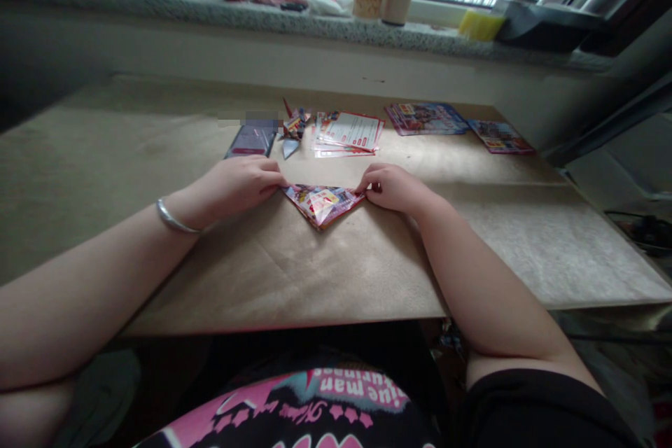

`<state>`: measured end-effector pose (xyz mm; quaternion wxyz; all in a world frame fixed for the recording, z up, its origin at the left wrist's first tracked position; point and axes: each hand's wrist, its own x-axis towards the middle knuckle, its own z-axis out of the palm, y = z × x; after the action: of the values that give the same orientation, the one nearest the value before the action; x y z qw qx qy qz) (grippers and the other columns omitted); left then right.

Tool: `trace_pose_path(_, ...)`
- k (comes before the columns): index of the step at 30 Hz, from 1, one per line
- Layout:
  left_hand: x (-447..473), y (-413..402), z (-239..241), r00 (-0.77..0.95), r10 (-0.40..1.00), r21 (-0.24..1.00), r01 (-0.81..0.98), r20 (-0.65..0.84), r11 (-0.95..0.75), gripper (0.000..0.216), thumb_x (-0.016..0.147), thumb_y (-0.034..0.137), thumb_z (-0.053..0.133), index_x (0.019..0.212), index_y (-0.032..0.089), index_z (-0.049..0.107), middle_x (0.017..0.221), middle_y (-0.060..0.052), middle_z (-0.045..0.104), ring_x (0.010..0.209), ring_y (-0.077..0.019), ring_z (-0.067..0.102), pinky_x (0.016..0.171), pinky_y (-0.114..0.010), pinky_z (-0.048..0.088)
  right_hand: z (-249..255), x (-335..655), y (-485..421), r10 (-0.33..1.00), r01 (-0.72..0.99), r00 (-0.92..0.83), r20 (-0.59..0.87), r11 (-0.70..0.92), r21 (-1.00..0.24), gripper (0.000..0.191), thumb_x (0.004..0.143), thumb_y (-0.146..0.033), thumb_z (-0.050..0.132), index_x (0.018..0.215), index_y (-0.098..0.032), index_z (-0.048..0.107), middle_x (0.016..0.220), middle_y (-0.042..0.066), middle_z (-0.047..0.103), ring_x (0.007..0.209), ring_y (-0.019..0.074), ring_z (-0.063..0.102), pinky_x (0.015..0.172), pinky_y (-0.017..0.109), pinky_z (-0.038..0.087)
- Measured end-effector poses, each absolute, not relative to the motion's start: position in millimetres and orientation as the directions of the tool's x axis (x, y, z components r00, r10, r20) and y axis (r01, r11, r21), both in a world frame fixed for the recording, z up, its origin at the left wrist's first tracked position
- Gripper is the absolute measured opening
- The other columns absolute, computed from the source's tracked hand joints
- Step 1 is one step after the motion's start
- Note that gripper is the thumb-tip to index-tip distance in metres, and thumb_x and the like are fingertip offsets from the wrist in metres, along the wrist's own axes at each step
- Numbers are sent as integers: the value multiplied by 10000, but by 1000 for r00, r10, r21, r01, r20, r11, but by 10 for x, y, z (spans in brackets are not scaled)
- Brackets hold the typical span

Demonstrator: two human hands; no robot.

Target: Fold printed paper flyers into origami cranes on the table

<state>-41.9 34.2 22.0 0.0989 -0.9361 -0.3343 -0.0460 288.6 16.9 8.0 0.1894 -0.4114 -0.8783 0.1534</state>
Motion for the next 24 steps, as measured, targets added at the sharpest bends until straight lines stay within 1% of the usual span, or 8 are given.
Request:
trace_pose_path(5, -413, 321, 228, 711, 684, -225, 702, 165, -675, 333, 919, 265, 405, 872, 186, 725, 931, -92, 699, 849, -226, 661, 713, -324, 492, 59, 2871, 173, 855, 742, -487, 180, 513, -432, 166, 819, -256, 599, 817, -204, 758, 795, 51, 663, 667, 152, 577, 641, 295, 460)
trace_pose_path(7, -404, 310, 229, 691, 702, -228, 721, 172, -654, 326, 920, 280, 410, 855, 177, 713, 909, -100, 695, 859, -243, 663, 716, -336, 492, 53, 2855, 170, 890, 780, -424, 166, 452, -432, 203, 850, -324, 593, 795, -200, 744, 751, 49, 664, 658, 161, 568, 639, 303, 441)
trace_pose_path(10, -383, 295, 208, 657, 721, -169, 754, 220, -635, 312, 932, 312, 430, 851, 168, 694, 889, -107, 683, 878, -258, 655, 744, -349, 496, 49, 2817, 158, 927, 807, -347, 145, 374, -458, 236, 879, -371, 575, 861, -208, 745, 784, 50, 701, 687, 175, 586, 657, 312, 429)
trace_pose_path(13, -353, 282, 175, 556, 743, -60, 813, 371, -579, 245, 912, 319, 511, 994, 149, 667, 1000, -126, 668, 928, -261, 637, 784, -352, 501, 43, 2775, 149, 952, 804, -279, 127, 304, -511, 205, 844, -350, 631, 973, -215, 716, 780, 28, 694, 683, 168, 587, 645, 300, 421)
trace_pose_path(15, -337, 276, 161, 527, 719, -34, 816, 453, -577, 262, 905, 308, 548, 1085, 138, 635, 1073, -140, 650, 980, -266, 619, 822, -360, 499, 36, 2752, 146, 966, 794, -230, 119, 257, -550, 230, 805, -340, 681, 996, -211, 668, 737, 7, 665, 650, 153, 568, 615, 285, 411)
trace_pose_path(17, -327, 272, 152, 607, 641, -53, 744, 469, -666, 262, 925, 323, 550, 1102, 147, 630, 1099, -132, 648, 1023, -265, 607, 877, -375, 491, 27, 2736, 146, 974, 786, -194, 117, 225, -575, 222, 772, -336, 716, 930, -210, 624, 717, -3, 647, 630, 142, 547, 592, 276, 401)
trace_pose_path(20, -312, 271, 138, 797, 471, -54, 527, 378, -848, 311, 952, 425, 547, 1117, 181, 649, 1167, -105, 662, 1079, -256, 606, 955, -388, 474, 10, 2719, 146, 978, 785, -176, 110, 207, -584, 179, 772, -345, 713, 794, -209, 598, 710, 0, 639, 624, 136, 529, 582, 276, 389)
trace_pose_path(24, -269, 260, 124, 895, 363, 26, 369, 261, -929, 506, 899, 550, 614, 1278, 215, 604, 1314, -106, 626, 1184, -265, 590, 1026, -399, 451, 3, 2693, 134, 983, 791, -166, 83, 182, -584, 139, 799, -345, 678, 815, -207, 676, 668, -10, 628, 603, 132, 522, 576, 279, 378)
